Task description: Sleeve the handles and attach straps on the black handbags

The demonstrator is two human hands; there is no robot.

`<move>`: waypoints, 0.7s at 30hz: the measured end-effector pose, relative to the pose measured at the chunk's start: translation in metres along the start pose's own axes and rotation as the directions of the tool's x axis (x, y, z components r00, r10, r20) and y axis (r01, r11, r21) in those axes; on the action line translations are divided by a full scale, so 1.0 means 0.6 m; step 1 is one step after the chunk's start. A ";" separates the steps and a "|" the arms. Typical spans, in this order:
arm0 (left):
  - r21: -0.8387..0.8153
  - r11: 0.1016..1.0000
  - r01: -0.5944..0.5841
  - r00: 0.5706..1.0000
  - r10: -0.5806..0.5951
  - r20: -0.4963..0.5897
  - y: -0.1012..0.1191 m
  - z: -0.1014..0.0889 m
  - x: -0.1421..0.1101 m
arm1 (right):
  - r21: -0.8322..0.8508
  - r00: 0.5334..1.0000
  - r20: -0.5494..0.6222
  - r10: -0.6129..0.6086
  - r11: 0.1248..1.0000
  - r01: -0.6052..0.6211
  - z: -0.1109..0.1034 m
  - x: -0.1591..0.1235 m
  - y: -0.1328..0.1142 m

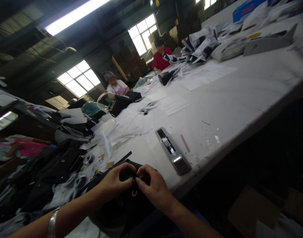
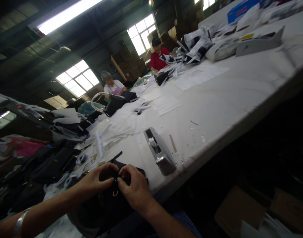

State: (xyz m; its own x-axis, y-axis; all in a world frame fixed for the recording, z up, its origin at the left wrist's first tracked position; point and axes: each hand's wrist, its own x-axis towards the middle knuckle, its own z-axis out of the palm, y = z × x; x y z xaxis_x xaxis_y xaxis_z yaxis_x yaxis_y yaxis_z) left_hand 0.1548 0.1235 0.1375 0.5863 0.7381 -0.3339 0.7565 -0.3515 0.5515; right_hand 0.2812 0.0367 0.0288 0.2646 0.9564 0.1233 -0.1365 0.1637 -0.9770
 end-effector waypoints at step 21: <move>0.149 0.982 -0.119 0.992 0.112 0.056 0.006 -0.019 -0.005 | -0.181 0.995 -0.022 -0.097 0.979 0.092 0.002 -0.012 0.002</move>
State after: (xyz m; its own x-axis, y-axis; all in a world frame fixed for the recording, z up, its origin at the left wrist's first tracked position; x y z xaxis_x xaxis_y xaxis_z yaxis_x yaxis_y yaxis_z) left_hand 0.1524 0.1265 0.1492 0.6823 0.6611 -0.3122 0.7161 -0.5183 0.4675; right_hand 0.2780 0.0304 0.0270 0.2972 0.9305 0.2140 0.0638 0.2042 -0.9768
